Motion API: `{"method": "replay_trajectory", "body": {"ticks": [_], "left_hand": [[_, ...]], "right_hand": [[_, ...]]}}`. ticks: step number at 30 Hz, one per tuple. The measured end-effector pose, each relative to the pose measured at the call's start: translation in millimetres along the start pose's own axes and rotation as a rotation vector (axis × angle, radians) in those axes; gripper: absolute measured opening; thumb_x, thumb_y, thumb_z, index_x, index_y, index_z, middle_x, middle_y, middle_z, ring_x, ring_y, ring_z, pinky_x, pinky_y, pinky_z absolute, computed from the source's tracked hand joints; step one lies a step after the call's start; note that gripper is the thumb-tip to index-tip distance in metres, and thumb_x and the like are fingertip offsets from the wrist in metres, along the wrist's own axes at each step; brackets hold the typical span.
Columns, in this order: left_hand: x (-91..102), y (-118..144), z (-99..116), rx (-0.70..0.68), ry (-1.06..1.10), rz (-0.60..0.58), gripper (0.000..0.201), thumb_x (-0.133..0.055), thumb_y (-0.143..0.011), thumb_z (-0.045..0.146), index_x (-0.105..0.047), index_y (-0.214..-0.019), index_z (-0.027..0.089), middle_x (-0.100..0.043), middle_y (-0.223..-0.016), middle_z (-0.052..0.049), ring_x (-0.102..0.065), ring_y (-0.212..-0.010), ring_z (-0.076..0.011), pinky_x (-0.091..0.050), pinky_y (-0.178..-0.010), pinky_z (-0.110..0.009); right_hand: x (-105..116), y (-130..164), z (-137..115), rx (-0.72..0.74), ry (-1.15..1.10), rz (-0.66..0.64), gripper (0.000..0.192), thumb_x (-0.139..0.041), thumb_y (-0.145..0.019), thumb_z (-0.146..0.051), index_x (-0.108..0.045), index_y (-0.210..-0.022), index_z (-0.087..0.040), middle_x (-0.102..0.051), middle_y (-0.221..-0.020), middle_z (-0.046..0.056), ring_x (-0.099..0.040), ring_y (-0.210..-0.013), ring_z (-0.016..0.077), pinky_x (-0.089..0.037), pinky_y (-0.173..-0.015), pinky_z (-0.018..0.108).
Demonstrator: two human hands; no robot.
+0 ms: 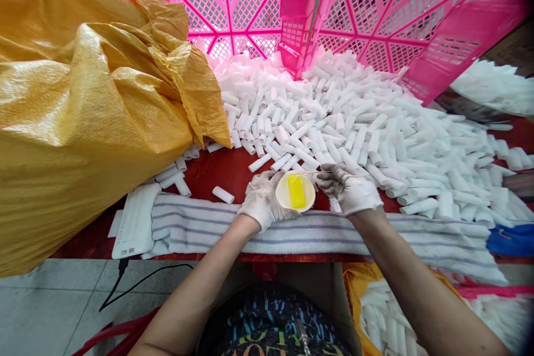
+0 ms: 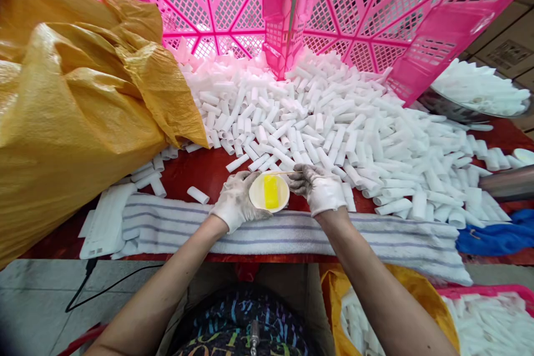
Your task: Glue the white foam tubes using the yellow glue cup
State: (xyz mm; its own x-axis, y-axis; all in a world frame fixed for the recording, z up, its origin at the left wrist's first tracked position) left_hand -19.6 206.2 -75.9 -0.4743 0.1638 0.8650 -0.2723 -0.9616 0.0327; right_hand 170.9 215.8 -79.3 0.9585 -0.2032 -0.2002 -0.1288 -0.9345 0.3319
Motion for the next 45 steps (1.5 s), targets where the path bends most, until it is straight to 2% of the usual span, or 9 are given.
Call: {"method": "replay_trajectory", "body": {"ticks": [7,10,13,18,23,28,33,40,45], "left_hand": [[-4.3,0,-3,0.007,-0.019,0.031,0.109,-0.074,-0.038,0.072,-0.044,-0.134,0.031,-0.047,-0.130,-0.007,-0.047,-0.112,-0.0317,-0.041,-0.097,-0.044],[-4.6,0,-4,0.020,-0.028,0.026,0.108,-0.074,-0.037,0.072,-0.044,-0.134,0.032,-0.047,-0.129,-0.007,-0.047,-0.112,-0.0320,-0.041,-0.097,-0.045],[-3.9,0,-3,0.018,-0.024,0.022,0.107,-0.074,-0.038,0.072,-0.045,-0.133,0.033,-0.047,-0.129,-0.006,-0.047,-0.113,-0.0323,-0.040,-0.096,-0.045],[-2.2,1,-2,0.007,-0.006,0.011,0.108,-0.073,-0.039,0.073,-0.042,-0.135,0.032,-0.045,-0.131,-0.007,-0.046,-0.114,-0.0327,-0.040,-0.096,-0.045],[-3.9,1,-1,0.020,0.005,-0.009,0.107,-0.075,-0.039,0.070,-0.043,-0.134,0.032,-0.044,-0.133,-0.007,-0.046,-0.116,-0.0326,-0.038,-0.100,-0.043],[-1.5,1,-2,0.022,-0.011,0.030,0.103,-0.072,-0.041,0.073,-0.046,-0.132,0.032,-0.048,-0.128,-0.007,-0.049,-0.111,-0.0332,-0.042,-0.094,-0.045],[0.0,1,1,-0.047,0.005,0.035,0.098,-0.073,-0.045,0.069,-0.046,-0.131,0.032,-0.049,-0.126,-0.007,-0.051,-0.106,-0.0304,-0.044,-0.091,-0.041],[-0.4,0,-1,-0.023,0.041,0.025,0.095,-0.077,-0.042,0.064,-0.048,-0.127,0.034,-0.050,-0.124,-0.005,-0.052,-0.105,-0.0295,-0.044,-0.092,-0.041],[0.0,0,-2,-0.003,0.028,0.022,0.100,-0.073,-0.040,0.071,-0.047,-0.129,0.033,-0.049,-0.126,-0.005,-0.051,-0.107,-0.0311,-0.044,-0.091,-0.042]], "right_hand": [[-53,9,-85,0.381,0.706,-0.111,0.026,-0.063,-0.078,-0.043,-0.065,-0.079,-0.017,-0.056,-0.057,0.000,-0.046,-0.048,0.0082,-0.035,-0.043,0.019],[-72,15,-99,0.457,0.813,-0.157,0.023,-0.064,-0.078,-0.040,-0.066,-0.076,-0.017,-0.055,-0.056,0.000,-0.047,-0.051,0.0087,-0.035,-0.046,0.019],[-68,8,-82,0.342,0.672,-0.188,0.026,-0.063,-0.078,-0.043,-0.065,-0.080,-0.017,-0.058,-0.060,0.001,-0.048,-0.048,0.0080,-0.037,-0.044,0.019],[-25,5,-24,0.118,0.303,-0.121,0.038,-0.067,-0.072,-0.049,-0.062,-0.087,-0.014,-0.060,-0.061,0.002,-0.052,-0.046,0.0086,-0.040,-0.040,0.019],[-1,36,-28,0.184,0.388,-0.068,0.036,-0.065,-0.077,-0.048,-0.065,-0.090,-0.015,-0.062,-0.065,0.002,-0.054,-0.051,0.0082,-0.045,-0.045,0.018],[-30,54,-49,0.305,0.556,-0.094,0.032,-0.062,-0.080,-0.047,-0.068,-0.091,-0.017,-0.064,-0.071,0.004,-0.056,-0.057,0.0101,-0.047,-0.049,0.019],[-63,47,-24,0.348,0.630,-0.188,0.026,-0.062,-0.079,-0.042,-0.069,-0.089,-0.019,-0.065,-0.080,0.004,-0.058,-0.067,0.0119,-0.049,-0.059,0.022],[-9,20,22,-0.075,-0.064,-0.014,0.030,-0.075,-0.063,-0.037,-0.062,-0.077,-0.014,-0.057,-0.059,0.001,-0.052,-0.049,0.0086,-0.043,-0.045,0.020],[-2,19,35,-0.201,-0.270,0.005,0.024,-0.076,-0.062,-0.030,-0.062,-0.074,-0.013,-0.054,-0.059,0.001,-0.049,-0.049,0.0068,-0.044,-0.044,0.019]]}}
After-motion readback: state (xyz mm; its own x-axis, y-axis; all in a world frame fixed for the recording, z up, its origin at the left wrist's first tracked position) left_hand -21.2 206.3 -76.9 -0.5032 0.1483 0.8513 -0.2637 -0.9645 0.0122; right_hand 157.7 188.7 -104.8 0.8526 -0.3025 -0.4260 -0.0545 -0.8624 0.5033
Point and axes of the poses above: each hand's wrist, its own y-axis away from the middle knuckle, its own x-axis out of the back of the hand, z = x × y, the point moved 9 cm from there along -y, towards the middle knuckle
